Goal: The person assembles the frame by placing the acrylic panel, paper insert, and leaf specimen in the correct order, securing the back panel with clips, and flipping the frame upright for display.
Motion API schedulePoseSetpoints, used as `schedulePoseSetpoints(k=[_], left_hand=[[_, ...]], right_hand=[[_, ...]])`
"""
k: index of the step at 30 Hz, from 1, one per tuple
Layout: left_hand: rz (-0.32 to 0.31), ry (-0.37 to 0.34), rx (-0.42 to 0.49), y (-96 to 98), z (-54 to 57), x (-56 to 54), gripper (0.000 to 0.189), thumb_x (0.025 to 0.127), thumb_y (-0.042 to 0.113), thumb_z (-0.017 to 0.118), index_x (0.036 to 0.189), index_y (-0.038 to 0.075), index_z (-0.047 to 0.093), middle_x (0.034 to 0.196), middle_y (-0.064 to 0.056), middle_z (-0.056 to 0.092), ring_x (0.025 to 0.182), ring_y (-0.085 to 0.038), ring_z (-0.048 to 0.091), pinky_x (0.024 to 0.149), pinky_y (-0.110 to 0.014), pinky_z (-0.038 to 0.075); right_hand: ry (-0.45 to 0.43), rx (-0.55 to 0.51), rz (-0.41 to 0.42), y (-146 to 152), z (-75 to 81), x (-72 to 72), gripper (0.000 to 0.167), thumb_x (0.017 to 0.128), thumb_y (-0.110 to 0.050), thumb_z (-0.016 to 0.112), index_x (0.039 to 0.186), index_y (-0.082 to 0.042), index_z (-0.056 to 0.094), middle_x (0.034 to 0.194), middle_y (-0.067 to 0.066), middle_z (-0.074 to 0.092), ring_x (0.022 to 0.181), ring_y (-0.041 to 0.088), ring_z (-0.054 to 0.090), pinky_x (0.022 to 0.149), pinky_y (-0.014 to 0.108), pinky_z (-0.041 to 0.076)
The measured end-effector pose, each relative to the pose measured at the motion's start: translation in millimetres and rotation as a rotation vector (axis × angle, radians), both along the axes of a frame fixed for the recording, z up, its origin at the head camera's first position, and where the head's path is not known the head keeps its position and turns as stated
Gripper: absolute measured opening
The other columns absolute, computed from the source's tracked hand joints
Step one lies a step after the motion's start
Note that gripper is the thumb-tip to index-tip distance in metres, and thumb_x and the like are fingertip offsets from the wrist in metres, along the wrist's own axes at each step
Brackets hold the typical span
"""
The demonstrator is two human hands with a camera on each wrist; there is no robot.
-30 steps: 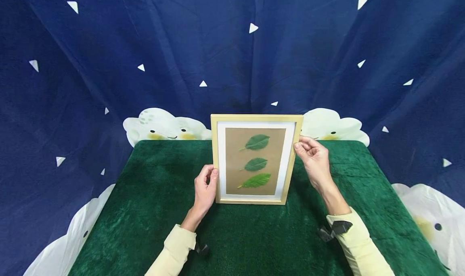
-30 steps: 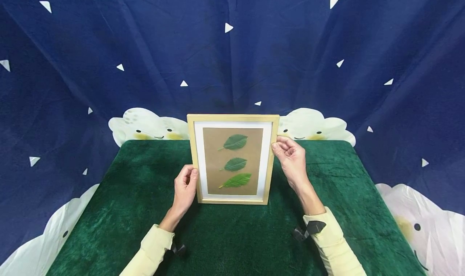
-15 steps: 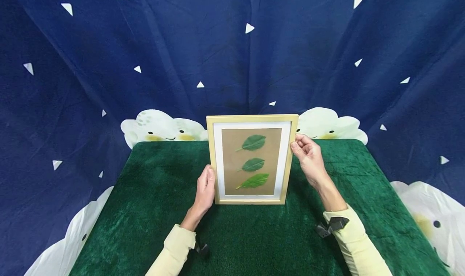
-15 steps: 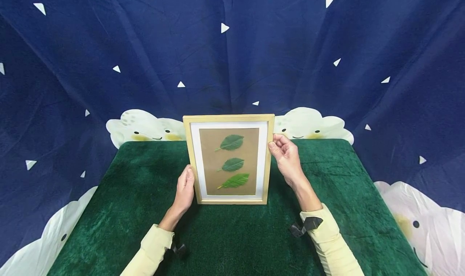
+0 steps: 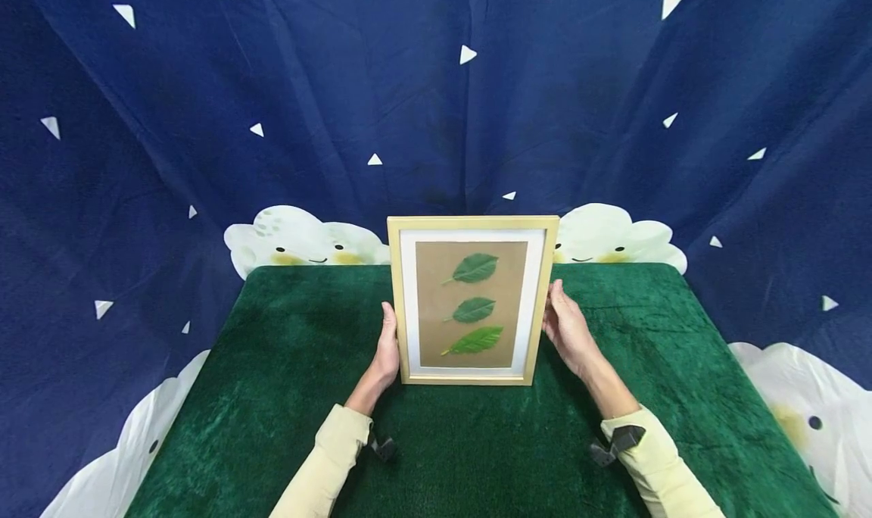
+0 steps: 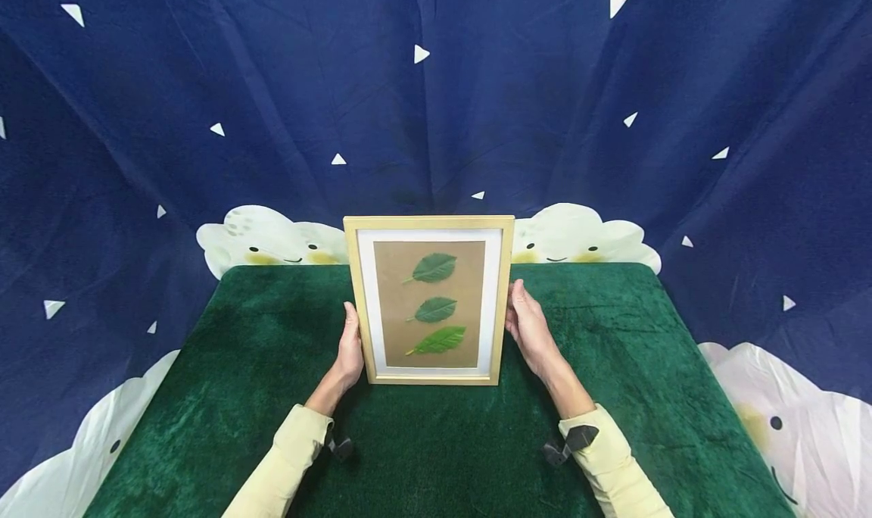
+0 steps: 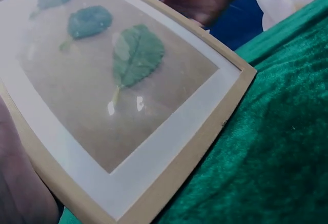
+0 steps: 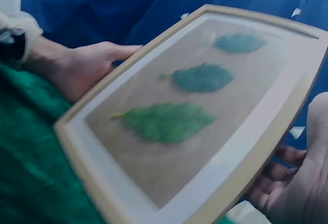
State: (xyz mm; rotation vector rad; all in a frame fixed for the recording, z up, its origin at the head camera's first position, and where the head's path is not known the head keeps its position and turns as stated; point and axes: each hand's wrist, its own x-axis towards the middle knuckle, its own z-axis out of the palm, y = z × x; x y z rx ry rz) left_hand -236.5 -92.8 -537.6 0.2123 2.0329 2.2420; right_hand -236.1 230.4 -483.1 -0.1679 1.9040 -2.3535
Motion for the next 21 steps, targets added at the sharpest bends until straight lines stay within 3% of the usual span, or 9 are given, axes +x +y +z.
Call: schedulePoseSetpoints(k=[3,5,8,14,21], left_hand=[[0.001,-0.019,0.017,1.1,-1.3,0.8,0.099,0.100,0.075,0.001,0.165,0.000,0.004,0.161,-0.028,0.014,0.151,-0.042,0.011,0.124,-0.060,-0.001],[-0.001,-0.012,0.022,1.9,-1.2,1.5,0.096,0.102,0.072,0.001,0.166,0.001,0.003,0.163,-0.027,0.013,0.152,-0.041,0.010,0.125,-0.059,-0.003],[-0.003,0.030,0.025,2.8,-0.8,2.4,0.088,0.105,0.065,0.000,0.167,0.003,0.002,0.167,-0.023,0.011,0.155,-0.037,0.006,0.126,-0.058,-0.006],[-0.003,0.086,0.005,3.0,-1.2,0.8,0.092,0.102,0.072,0.004,0.168,0.008,0.003,0.167,-0.019,0.015,0.154,-0.035,0.012,0.125,-0.058,0.001],[0.007,0.117,0.041,1.9,-4.3,-6.4,0.097,0.099,0.079,0.008,0.164,0.008,0.022,0.146,-0.020,0.039,0.131,-0.030,0.040,0.114,-0.045,0.027]], right_hand=[[-0.065,0.025,0.079,-2.3,-13.5,6.0,0.079,0.103,-0.068,0.024,0.158,-0.011,0.029,0.135,-0.008,0.055,0.125,0.001,0.054,0.102,0.017,0.047],[-0.025,0.054,0.132,-4.4,-18.4,10.4,0.085,0.103,-0.070,0.016,0.164,-0.011,0.016,0.144,-0.004,0.046,0.132,0.003,0.048,0.105,0.018,0.044],[0.055,0.071,0.170,-7.4,-20.9,13.9,0.086,0.103,-0.070,0.010,0.166,-0.012,0.008,0.149,0.004,0.039,0.134,0.010,0.045,0.104,0.023,0.044],[0.086,0.041,0.148,-11.6,-20.5,11.7,0.079,0.105,-0.066,0.014,0.164,-0.014,0.014,0.142,0.002,0.044,0.129,0.010,0.050,0.101,0.023,0.046],[0.103,0.041,0.078,-17.7,-19.9,4.9,0.083,0.103,-0.069,0.019,0.159,-0.008,0.028,0.128,-0.004,0.058,0.119,0.009,0.058,0.098,0.024,0.048]])
